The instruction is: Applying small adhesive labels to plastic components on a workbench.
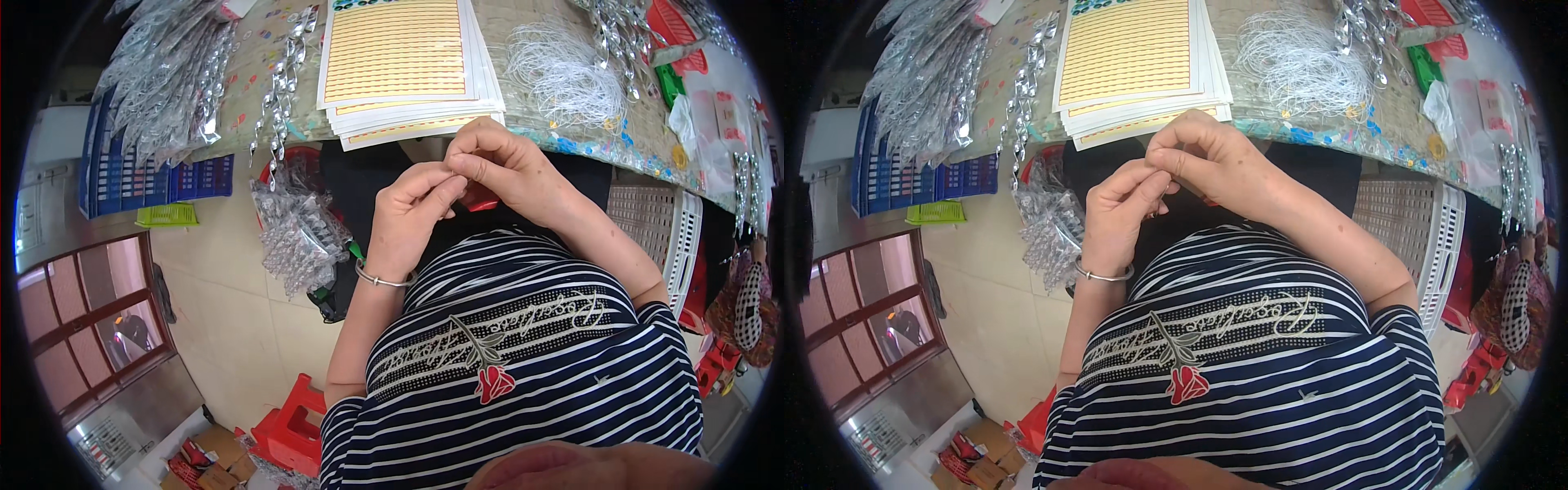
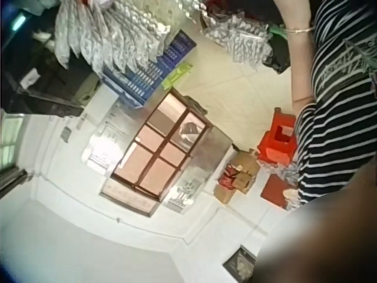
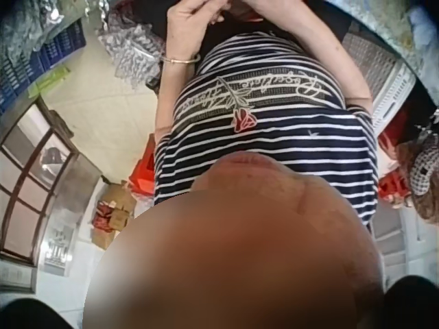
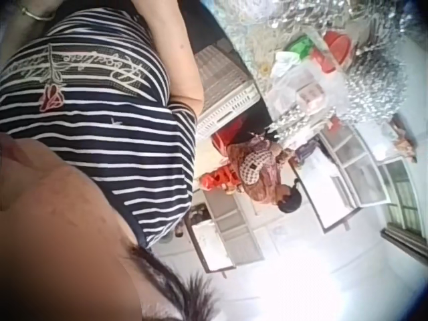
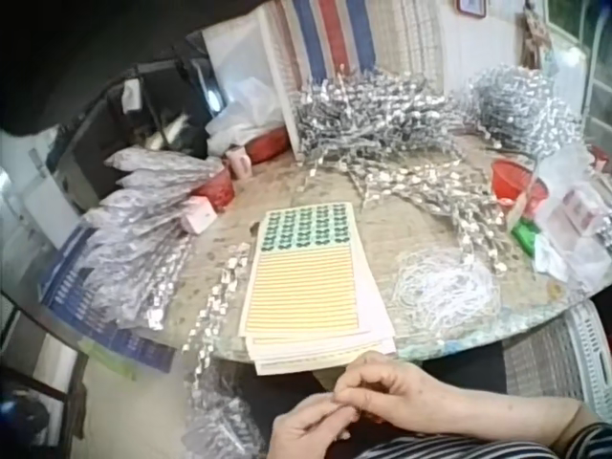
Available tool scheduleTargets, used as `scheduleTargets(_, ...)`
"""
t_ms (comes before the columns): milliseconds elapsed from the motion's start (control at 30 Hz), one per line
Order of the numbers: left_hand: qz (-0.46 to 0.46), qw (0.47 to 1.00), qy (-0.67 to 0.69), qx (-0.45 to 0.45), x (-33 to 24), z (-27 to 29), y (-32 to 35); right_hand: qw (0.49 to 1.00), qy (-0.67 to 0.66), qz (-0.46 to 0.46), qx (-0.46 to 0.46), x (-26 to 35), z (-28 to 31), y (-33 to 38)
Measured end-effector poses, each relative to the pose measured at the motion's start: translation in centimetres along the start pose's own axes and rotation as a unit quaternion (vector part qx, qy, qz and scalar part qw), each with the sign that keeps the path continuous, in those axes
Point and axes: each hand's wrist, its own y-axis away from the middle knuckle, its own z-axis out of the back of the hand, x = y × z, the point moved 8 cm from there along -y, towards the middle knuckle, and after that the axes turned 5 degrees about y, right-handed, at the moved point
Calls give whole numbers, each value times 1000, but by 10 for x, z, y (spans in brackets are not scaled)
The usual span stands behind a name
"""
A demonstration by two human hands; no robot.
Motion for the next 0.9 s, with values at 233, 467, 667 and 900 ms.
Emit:
scheduleTargets(233,-39,998,-53,-22,-3,24,9,979,192,73,12,12,8,12)
scheduleTargets(467,-15,992,-93,-90,8,60,20,950,308,51,-34,-4,67,33)
scheduleTargets(667,-47,993,-97,-47,4,42,8,959,258,57,-106,19,75,33)
scheduleTargets(900,-71,996,-52,-5,-26,-10,-11,913,331,228,-72,51,18,16)
